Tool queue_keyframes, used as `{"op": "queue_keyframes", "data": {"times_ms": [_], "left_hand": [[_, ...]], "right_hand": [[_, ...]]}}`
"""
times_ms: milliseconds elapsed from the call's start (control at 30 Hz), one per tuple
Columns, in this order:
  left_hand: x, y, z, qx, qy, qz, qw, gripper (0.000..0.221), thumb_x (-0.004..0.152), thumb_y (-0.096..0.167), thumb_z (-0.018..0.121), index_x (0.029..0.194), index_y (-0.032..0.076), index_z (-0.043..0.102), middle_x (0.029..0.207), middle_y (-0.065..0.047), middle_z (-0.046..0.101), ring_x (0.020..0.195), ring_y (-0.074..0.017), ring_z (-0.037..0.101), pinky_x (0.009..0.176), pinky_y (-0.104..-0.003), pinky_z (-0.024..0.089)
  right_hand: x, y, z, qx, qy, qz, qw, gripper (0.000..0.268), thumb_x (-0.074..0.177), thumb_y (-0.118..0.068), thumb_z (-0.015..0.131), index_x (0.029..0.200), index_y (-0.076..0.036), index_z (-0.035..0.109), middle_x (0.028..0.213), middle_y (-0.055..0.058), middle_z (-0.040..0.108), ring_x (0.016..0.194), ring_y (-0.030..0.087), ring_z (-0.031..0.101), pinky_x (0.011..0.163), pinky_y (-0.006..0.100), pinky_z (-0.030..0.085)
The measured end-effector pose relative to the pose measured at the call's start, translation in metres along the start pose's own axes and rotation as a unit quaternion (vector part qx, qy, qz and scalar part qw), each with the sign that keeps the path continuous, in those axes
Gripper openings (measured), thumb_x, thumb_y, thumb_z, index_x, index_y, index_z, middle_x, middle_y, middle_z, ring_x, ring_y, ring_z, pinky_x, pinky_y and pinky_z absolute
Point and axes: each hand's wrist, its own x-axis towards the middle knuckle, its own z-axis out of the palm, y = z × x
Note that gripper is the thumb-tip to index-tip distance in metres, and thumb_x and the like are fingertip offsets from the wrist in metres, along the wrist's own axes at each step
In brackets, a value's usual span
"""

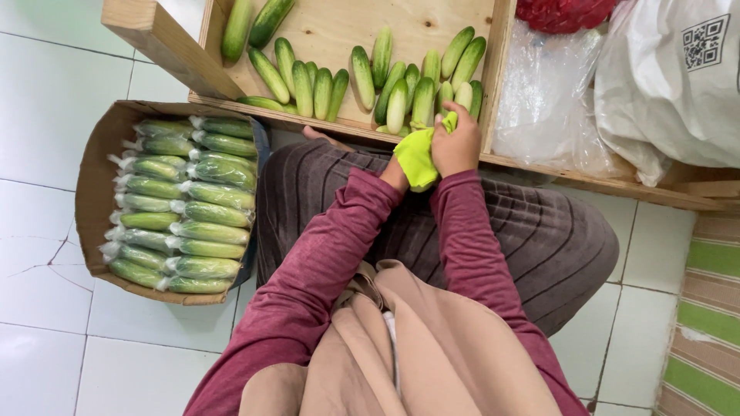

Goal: The person sits on the floor and wipes cucumbers with a green cloth. They then place each cucumber into a clear plastic bag, seal it, and place it into a cardboard box. The process is repeated for multiple cucumbers.

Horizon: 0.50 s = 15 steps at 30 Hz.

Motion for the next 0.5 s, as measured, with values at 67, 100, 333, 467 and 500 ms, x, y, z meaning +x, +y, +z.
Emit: {"op": "queue_keyframes", "data": {"times_ms": [67,100,333,467,500], "left_hand": [[-0.015,0.014,0.015,0.036,-0.009,0.011,0.999,0.036,0.092,0.019,0.076,0.125,0.009,0.066,0.107,-0.009,0.074,0.099,-0.0161,0.071,0.088,-0.034,0.06],[-0.021,0.022,0.022,0.073,-0.019,0.023,0.997,0.041,0.089,0.019,0.081,0.126,0.01,0.066,0.109,-0.006,0.074,0.102,-0.0146,0.07,0.091,-0.033,0.06],[-0.027,0.064,0.047,0.166,-0.028,0.004,0.986,0.042,0.086,0.012,0.085,0.125,0.011,0.07,0.107,-0.005,0.075,0.101,-0.0136,0.069,0.092,-0.034,0.059],[-0.015,0.028,0.02,0.013,0.021,-0.008,1.0,0.029,0.1,0.012,0.063,0.128,0.003,0.067,0.108,-0.009,0.073,0.099,-0.0165,0.07,0.09,-0.035,0.059],[-0.011,0.016,0.01,-0.055,0.043,-0.011,0.998,0.031,0.101,0.016,0.06,0.126,-0.001,0.067,0.107,-0.011,0.073,0.1,-0.0181,0.071,0.09,-0.035,0.059]], "right_hand": [[0.011,0.013,0.002,0.002,0.024,0.033,0.999,0.022,0.094,-0.021,0.074,0.116,-0.024,0.075,0.097,0.004,0.07,0.092,0.022,0.072,0.08,0.033,0.056],[0.018,0.019,0.002,0.004,0.05,0.065,0.997,0.013,0.091,-0.026,0.077,0.104,-0.028,0.08,0.086,0.0,0.076,0.082,0.016,0.075,0.069,0.028,0.057],[0.027,0.038,-0.011,0.135,0.093,0.091,0.982,0.017,0.098,-0.032,0.066,0.1,-0.029,0.082,0.08,0.0,0.077,0.073,0.01,0.073,0.067,0.025,0.059],[-0.023,-0.01,-0.011,0.245,0.037,-0.031,0.968,0.043,0.112,-0.032,0.05,0.143,-0.003,0.05,0.135,0.022,0.06,0.124,0.029,0.058,0.105,0.042,0.048],[-0.039,-0.025,-0.009,0.201,0.031,-0.074,0.976,0.043,0.114,-0.017,0.048,0.154,-0.001,0.043,0.158,0.024,0.043,0.148,0.037,0.038,0.125,0.052,0.032]]}}
